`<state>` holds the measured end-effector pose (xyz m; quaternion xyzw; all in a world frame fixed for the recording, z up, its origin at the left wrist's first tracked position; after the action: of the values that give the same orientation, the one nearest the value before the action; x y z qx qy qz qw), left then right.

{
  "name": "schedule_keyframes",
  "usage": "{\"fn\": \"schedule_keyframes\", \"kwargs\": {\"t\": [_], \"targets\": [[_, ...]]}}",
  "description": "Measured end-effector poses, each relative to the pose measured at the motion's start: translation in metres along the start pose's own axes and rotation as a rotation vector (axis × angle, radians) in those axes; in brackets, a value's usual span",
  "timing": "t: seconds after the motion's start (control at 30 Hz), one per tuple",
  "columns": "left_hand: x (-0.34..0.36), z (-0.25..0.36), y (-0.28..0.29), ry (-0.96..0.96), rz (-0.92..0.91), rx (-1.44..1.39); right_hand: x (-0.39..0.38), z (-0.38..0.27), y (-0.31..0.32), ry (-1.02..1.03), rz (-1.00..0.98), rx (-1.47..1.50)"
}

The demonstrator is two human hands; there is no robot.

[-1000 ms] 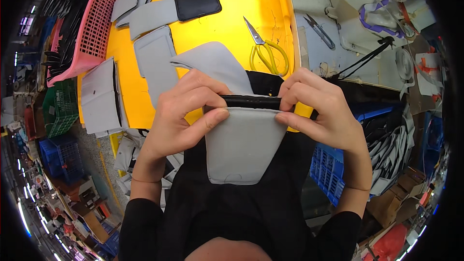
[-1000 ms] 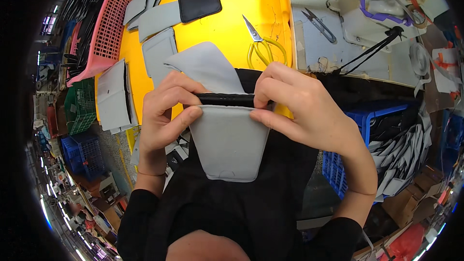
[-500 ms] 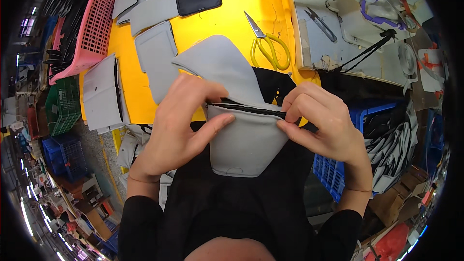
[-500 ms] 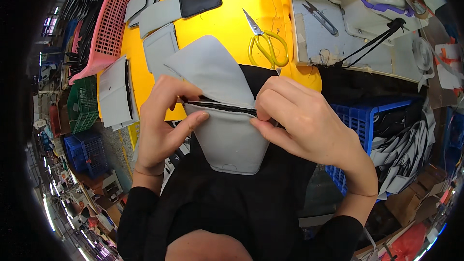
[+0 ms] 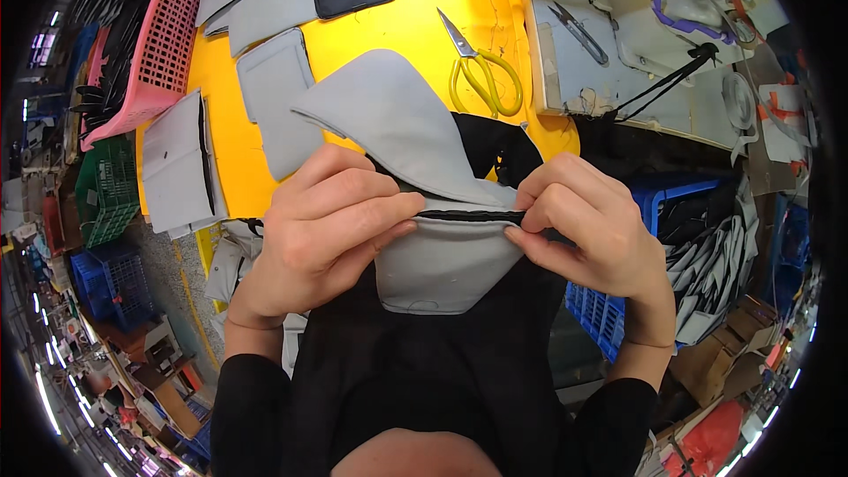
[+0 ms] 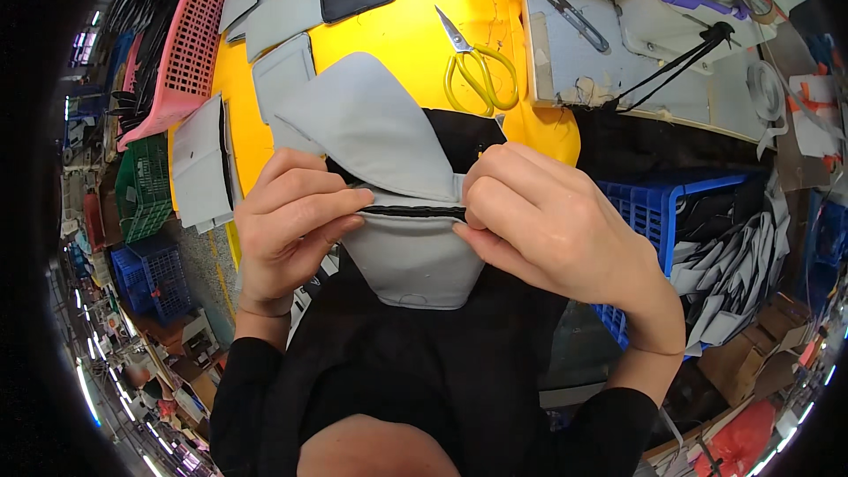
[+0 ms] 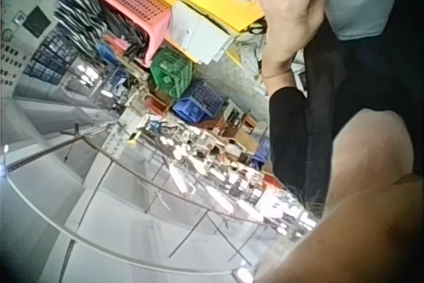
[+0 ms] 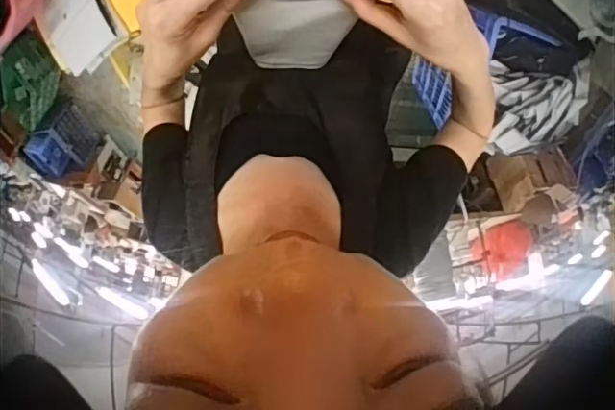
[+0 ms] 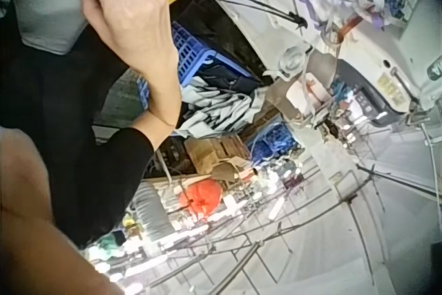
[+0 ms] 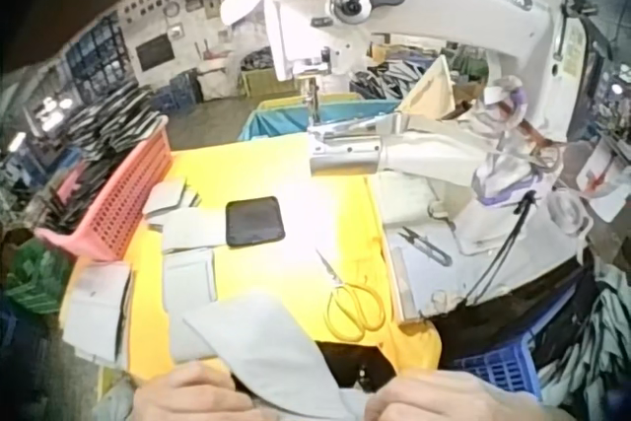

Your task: Assembling and sewing components of a leather case using an industrial sewing machine.

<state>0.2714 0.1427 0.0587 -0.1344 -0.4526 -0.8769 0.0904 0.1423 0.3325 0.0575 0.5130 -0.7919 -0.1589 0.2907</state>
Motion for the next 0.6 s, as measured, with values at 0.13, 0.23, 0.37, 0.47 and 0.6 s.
{"fn": "schedule_keyframes", "kwargs": {"t": [0.13, 0.23, 0.37, 0.47, 0.6], "targets": [[-0.002, 0.004, 0.001, -0.006, 0.011, 0.014, -0.003, -0.003, 0.001, 0.005, -0.022, -0.022], [-0.002, 0.005, 0.001, -0.023, 0.008, 0.027, -0.004, -0.003, 0.002, 0.012, -0.039, -0.042], [0.006, -0.009, -0.008, 0.010, -0.024, -0.042, 0.008, 0.009, 0.007, -0.027, -0.132, -0.174], [0.017, -0.022, -0.007, -0.001, -0.046, -0.054, 0.022, 0.021, 0.016, -0.058, -0.204, -0.044], [0.028, -0.051, -0.019, -0.047, -0.051, -0.092, 0.029, 0.040, 0.013, -0.134, -0.244, 0.132]]}}
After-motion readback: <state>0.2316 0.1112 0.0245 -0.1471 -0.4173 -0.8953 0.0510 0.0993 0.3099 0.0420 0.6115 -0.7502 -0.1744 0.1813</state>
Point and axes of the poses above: each hand's wrist, its own x-axis towards the middle knuckle, its own y-axis out of the back of the hand, z = x × y, the point moved 3 cm from there along x, towards the middle knuckle, and after that the axes turned 8 degrees about x, right-handed, at the moved point
